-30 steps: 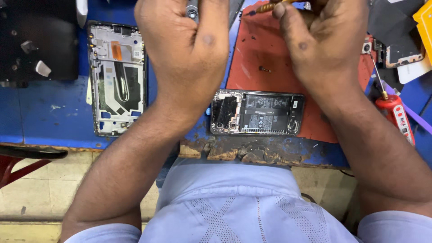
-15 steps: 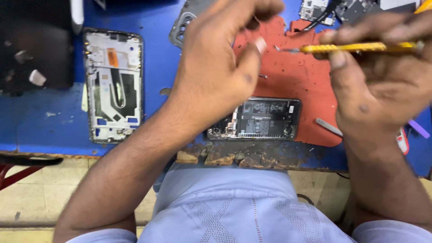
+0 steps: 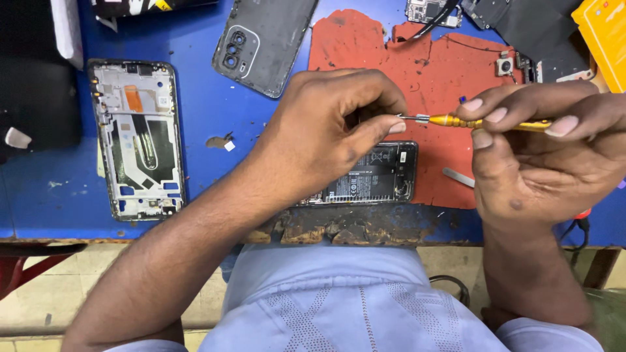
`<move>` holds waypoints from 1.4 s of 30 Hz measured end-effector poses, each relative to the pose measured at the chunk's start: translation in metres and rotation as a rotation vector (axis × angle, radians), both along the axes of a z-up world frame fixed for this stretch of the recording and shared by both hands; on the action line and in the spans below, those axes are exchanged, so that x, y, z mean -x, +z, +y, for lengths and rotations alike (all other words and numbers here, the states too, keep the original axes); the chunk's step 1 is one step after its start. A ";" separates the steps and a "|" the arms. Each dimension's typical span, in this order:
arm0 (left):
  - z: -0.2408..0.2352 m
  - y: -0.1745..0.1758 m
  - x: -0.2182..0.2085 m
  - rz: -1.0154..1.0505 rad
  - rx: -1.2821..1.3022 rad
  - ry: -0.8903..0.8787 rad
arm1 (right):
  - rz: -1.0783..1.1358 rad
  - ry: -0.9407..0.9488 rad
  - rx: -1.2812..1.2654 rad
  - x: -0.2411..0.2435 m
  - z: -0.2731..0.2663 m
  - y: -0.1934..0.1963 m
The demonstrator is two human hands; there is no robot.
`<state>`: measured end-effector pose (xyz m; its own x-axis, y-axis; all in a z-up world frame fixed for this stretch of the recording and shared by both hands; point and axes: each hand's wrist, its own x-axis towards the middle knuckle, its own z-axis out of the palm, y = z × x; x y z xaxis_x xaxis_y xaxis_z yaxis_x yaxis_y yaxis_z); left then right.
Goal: The person uses a hot air gun to heat a small component, then places it into the smartphone chassis. They use a plastic spudger and a screwdriver to adjust and secure internal parts. Finally, they power on the phone to verify functionality.
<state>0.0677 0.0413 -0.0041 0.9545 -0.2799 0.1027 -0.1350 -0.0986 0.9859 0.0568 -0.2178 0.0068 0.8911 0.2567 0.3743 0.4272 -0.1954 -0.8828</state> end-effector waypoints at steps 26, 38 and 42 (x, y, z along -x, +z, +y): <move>-0.001 -0.001 0.000 -0.072 -0.024 0.004 | -0.091 0.018 0.104 -0.001 -0.002 0.003; 0.000 -0.001 0.000 -0.060 -0.036 -0.015 | -0.086 0.002 0.073 0.002 -0.002 0.004; -0.001 -0.001 -0.001 -0.071 -0.038 -0.021 | -0.089 0.021 0.076 0.000 -0.003 0.001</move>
